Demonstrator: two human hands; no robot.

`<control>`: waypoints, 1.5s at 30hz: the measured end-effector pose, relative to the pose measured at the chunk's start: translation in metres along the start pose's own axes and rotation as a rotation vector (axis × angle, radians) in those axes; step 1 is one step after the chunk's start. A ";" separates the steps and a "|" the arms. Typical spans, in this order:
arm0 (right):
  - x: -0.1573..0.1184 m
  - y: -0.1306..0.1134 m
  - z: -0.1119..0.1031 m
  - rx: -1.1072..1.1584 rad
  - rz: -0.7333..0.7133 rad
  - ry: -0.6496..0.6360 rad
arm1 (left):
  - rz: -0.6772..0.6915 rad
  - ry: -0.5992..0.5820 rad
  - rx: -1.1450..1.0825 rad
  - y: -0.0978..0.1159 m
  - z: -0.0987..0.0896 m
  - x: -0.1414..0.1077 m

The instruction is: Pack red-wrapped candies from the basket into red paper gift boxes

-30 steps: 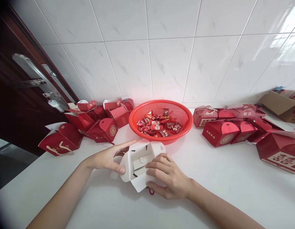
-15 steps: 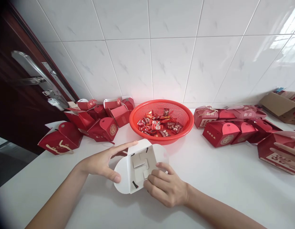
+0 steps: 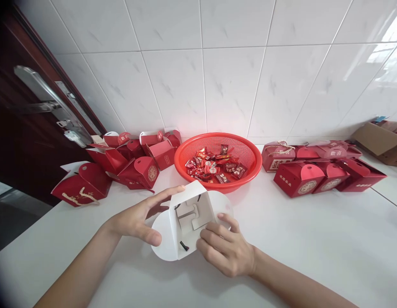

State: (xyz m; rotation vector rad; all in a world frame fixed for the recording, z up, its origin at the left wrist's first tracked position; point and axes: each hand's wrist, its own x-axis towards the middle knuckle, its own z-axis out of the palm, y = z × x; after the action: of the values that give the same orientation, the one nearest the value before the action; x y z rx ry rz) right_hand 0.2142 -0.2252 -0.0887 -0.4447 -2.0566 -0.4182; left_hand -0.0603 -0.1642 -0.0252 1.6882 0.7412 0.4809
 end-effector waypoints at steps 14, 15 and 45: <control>-0.002 0.002 0.005 -0.027 0.107 -0.117 | -0.122 -0.067 0.023 -0.009 -0.012 0.004; -0.002 0.002 0.005 -0.014 0.108 -0.129 | -0.120 -0.061 0.025 -0.010 -0.013 0.004; 0.117 0.204 0.028 -0.047 0.899 -0.745 | 0.139 0.430 0.056 -0.006 -0.010 0.011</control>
State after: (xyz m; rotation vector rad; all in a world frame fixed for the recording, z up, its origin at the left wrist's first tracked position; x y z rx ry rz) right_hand 0.2334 -0.0172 0.0222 -1.6472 -2.2417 0.2992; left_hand -0.0606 -0.1486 -0.0296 1.7144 0.9549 0.9480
